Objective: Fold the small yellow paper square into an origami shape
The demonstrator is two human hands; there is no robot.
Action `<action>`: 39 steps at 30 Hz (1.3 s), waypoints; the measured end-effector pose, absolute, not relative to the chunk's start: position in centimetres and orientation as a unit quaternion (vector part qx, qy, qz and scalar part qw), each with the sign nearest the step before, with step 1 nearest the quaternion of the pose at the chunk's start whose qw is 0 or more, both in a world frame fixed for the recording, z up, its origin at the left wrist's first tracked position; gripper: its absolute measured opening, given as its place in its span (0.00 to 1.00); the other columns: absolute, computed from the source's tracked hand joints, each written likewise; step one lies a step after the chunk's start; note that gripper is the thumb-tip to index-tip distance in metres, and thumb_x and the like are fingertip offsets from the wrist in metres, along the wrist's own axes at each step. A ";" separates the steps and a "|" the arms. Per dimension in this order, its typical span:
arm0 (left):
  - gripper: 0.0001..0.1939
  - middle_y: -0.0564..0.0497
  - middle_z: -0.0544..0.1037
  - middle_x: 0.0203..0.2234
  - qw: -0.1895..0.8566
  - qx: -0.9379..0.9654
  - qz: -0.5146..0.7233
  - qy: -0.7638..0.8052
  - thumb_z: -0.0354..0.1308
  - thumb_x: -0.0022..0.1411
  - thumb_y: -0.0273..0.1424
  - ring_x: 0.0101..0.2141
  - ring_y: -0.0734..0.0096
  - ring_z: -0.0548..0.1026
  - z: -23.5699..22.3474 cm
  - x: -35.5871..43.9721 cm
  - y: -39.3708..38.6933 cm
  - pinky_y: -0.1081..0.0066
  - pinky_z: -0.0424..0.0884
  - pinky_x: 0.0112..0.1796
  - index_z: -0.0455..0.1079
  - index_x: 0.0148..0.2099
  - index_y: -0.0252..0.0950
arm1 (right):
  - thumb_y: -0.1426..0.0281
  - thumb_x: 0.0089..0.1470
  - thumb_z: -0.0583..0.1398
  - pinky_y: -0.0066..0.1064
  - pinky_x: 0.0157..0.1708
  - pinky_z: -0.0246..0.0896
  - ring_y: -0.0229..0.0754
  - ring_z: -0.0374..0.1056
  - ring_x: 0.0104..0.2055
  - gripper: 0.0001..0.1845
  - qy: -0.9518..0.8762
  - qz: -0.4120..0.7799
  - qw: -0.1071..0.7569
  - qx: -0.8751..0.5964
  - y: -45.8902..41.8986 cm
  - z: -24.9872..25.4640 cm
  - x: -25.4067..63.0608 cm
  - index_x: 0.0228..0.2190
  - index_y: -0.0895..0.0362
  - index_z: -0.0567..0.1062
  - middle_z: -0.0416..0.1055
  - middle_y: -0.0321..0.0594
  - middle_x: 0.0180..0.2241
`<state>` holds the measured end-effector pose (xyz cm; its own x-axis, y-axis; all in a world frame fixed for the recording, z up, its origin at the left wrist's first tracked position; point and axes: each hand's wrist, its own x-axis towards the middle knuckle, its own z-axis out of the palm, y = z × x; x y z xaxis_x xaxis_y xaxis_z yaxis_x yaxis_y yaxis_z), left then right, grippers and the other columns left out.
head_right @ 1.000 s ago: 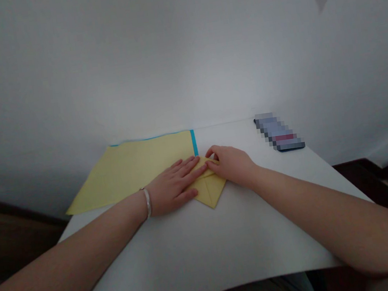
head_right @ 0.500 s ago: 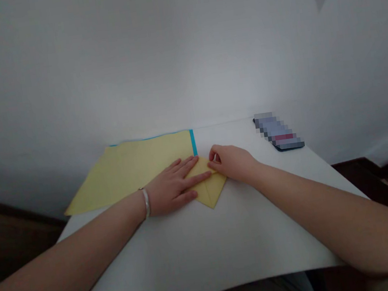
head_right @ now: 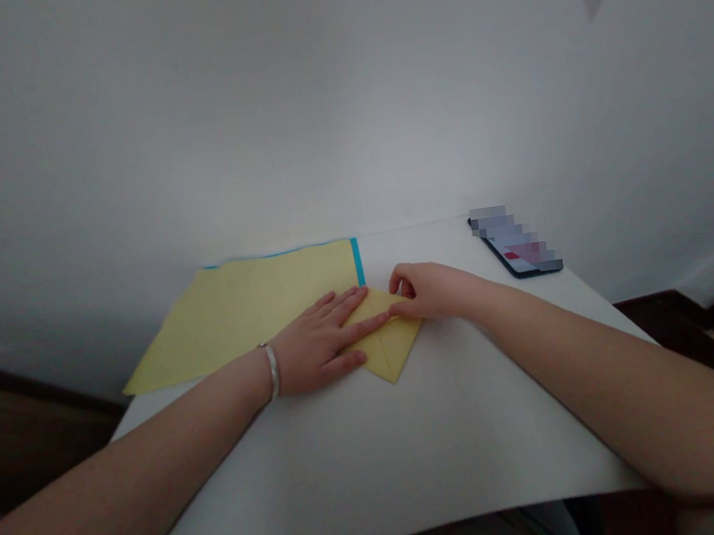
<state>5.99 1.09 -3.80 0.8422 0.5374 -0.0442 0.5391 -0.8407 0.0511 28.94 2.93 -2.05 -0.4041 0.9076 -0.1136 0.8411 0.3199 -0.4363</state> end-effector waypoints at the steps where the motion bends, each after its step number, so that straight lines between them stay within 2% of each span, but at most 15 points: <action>1: 0.28 0.47 0.41 0.65 0.030 0.959 -0.012 0.280 0.40 0.66 0.45 0.63 0.51 0.45 -3.8 6.0 1.1 0.50 0.45 0.58 0.40 0.66 0.52 | 0.65 0.46 0.60 0.27 0.23 0.52 0.36 0.63 0.25 0.13 -0.809 0.228 0.072 -0.537 3.0 -2.0 29.0 0.35 0.56 0.69 0.70 0.35 0.26; 7: 0.27 0.48 0.41 0.65 0.035 0.960 -0.010 0.278 0.40 0.66 0.45 0.62 0.50 0.45 -4.0 6.0 1.0 0.50 0.44 0.57 0.41 0.65 0.55 | 0.63 0.43 0.63 0.26 0.23 0.54 0.36 0.64 0.26 0.15 -0.801 0.274 0.057 -0.528 3.6 -2.0 29.4 0.34 0.56 0.68 0.70 0.35 0.27; 20: 0.26 0.50 0.40 0.66 0.047 0.957 -0.012 0.285 0.41 0.65 0.45 0.63 0.51 0.44 -4.2 6.1 1.2 0.50 0.43 0.58 0.46 0.64 0.54 | 0.60 0.41 0.64 0.28 0.22 0.55 0.39 0.68 0.27 0.12 -0.793 0.191 -0.022 -0.578 3.8 -1.3 29.5 0.26 0.54 0.71 0.75 0.37 0.27; 30: 0.26 0.49 0.39 0.66 0.047 0.959 -0.014 0.280 0.40 0.66 0.46 0.63 0.51 0.43 -4.4 5.9 1.1 0.50 0.43 0.58 0.45 0.65 0.54 | 0.66 0.42 0.63 0.28 0.22 0.57 0.38 0.68 0.23 0.05 -0.779 0.255 -0.045 -0.571 4.0 -0.8 29.9 0.24 0.54 0.73 0.74 0.35 0.22; 34: 0.26 0.51 0.43 0.65 0.039 0.960 -0.020 0.277 0.39 0.66 0.46 0.63 0.51 0.40 -4.4 5.8 1.1 0.49 0.41 0.58 0.45 0.65 0.52 | 0.66 0.42 0.62 0.28 0.23 0.57 0.38 0.69 0.23 0.05 -0.775 0.258 -0.056 -0.574 4.1 -0.8 30.0 0.25 0.54 0.74 0.74 0.34 0.21; 39: 0.27 0.50 0.43 0.65 0.040 0.962 -0.021 0.270 0.39 0.66 0.45 0.64 0.56 0.40 -4.4 5.8 1.1 0.53 0.41 0.59 0.45 0.65 0.50 | 0.66 0.44 0.60 0.28 0.24 0.57 0.38 0.69 0.24 0.05 -0.773 0.263 -0.073 -0.573 4.2 -0.8 30.7 0.25 0.53 0.75 0.73 0.34 0.21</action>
<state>5.76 1.11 -4.41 0.8535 0.5174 -0.0621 0.5208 -0.8513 0.0647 30.71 4.23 -0.82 -0.3316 0.8476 -0.4143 0.9245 0.2043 -0.3219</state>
